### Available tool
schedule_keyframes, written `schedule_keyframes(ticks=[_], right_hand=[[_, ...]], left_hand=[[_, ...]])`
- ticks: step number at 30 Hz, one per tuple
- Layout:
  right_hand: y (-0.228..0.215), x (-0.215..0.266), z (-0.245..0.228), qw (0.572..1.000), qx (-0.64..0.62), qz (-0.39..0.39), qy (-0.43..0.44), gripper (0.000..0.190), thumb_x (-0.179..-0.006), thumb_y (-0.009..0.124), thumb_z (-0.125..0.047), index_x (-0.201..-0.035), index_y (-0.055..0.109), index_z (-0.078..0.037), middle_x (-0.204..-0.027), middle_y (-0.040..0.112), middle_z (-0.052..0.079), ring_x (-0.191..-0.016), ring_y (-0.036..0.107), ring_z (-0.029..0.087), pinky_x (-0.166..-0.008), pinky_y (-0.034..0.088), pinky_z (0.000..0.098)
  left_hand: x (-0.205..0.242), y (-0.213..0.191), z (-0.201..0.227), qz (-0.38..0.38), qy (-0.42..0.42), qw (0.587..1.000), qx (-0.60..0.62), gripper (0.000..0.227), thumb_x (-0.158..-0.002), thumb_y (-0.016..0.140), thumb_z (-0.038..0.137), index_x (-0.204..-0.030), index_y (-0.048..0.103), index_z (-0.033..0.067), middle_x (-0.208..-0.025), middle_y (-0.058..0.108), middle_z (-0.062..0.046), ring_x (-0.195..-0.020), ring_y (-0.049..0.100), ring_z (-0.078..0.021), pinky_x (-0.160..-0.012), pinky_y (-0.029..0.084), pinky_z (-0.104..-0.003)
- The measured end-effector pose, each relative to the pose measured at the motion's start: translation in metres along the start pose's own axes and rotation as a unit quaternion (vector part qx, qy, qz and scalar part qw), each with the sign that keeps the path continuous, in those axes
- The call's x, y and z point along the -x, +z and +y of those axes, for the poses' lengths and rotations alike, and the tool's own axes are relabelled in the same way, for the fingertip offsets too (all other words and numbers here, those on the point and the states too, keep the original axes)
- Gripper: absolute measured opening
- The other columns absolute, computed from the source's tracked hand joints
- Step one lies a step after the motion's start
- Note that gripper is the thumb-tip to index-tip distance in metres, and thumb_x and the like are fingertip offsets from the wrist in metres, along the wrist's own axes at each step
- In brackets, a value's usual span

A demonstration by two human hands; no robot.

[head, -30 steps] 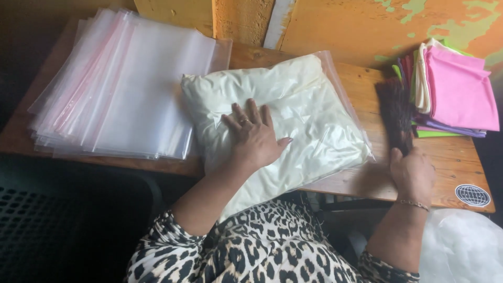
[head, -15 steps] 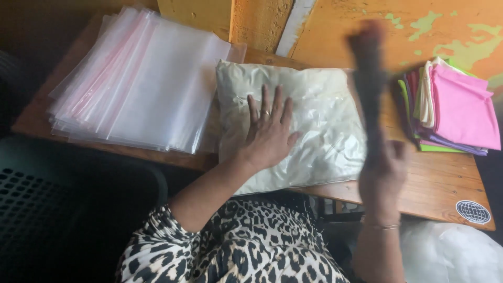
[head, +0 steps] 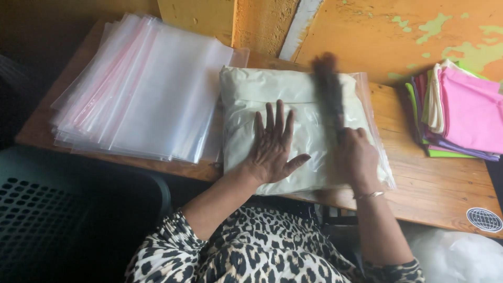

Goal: The person uses a feather duster to wipe the surface of a white cloth inside a clear plastic bag. The person repeatedly brushes the cloth with the duster while holding the bag steady with the other hand.

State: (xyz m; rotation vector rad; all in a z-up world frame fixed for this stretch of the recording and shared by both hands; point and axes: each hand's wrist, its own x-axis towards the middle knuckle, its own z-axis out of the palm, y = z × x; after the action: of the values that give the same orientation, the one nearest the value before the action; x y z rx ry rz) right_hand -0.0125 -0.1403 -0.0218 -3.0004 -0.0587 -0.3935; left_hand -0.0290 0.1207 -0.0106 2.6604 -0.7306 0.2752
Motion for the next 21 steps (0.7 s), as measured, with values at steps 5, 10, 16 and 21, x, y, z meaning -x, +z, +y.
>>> schedule_keyframes(ticks=[5, 10, 16, 21], right_hand=[[0.016, 0.057, -0.101, 0.978, 0.000, -0.020, -0.210, 0.037, -0.082, 0.063, -0.018, -0.118, 0.068, -0.013, -0.102, 0.058, 0.012, -0.075, 0.072, 0.044, -0.060, 0.058, 0.0564], [0.012, -0.009, -0.007, 0.994, 0.067, -0.028, -0.083, 0.034, -0.090, 0.057, -0.015, -0.121, 0.063, -0.004, -0.096, 0.062, 0.018, -0.076, 0.073, 0.048, -0.063, 0.058, 0.0604], [-0.019, 0.014, -0.081, 0.991, 0.102, -0.082, -0.006, 0.029, -0.089, 0.056, -0.021, -0.108, 0.068, -0.002, -0.090, 0.068, 0.015, -0.079, 0.076, 0.042, -0.067, 0.059, 0.0549], [0.011, 0.072, -0.135, 0.967, 0.061, -0.095, -0.230, 0.025, -0.086, 0.056, -0.012, -0.109, 0.064, -0.006, -0.087, 0.060, 0.009, -0.069, 0.072, 0.039, -0.049, 0.053, 0.0513]], left_hand=[[-0.005, 0.037, -0.017, 0.293, 0.061, 0.943, 0.144, 0.115, -0.092, 0.015, 0.084, -0.161, -0.012, -0.0028, -0.163, -0.016, -0.040, -0.148, -0.013, -0.0625, -0.118, -0.001, -0.072], [0.000, 0.029, -0.015, 0.278, 0.058, 0.937, 0.202, 0.114, -0.089, 0.013, 0.087, -0.163, -0.014, 0.0047, -0.163, -0.026, -0.034, -0.148, -0.026, -0.0568, -0.119, -0.013, -0.072], [-0.005, 0.034, -0.015, 0.242, 0.030, 0.953, 0.178, 0.107, -0.091, 0.003, 0.085, -0.164, -0.012, 0.0090, -0.166, -0.019, -0.031, -0.152, -0.019, -0.0537, -0.122, -0.009, -0.068], [-0.004, 0.024, -0.027, 0.271, 0.029, 0.945, 0.182, 0.113, -0.089, 0.009, 0.087, -0.164, -0.005, 0.0043, -0.166, -0.017, -0.032, -0.152, -0.015, -0.0567, -0.123, -0.007, -0.065]])
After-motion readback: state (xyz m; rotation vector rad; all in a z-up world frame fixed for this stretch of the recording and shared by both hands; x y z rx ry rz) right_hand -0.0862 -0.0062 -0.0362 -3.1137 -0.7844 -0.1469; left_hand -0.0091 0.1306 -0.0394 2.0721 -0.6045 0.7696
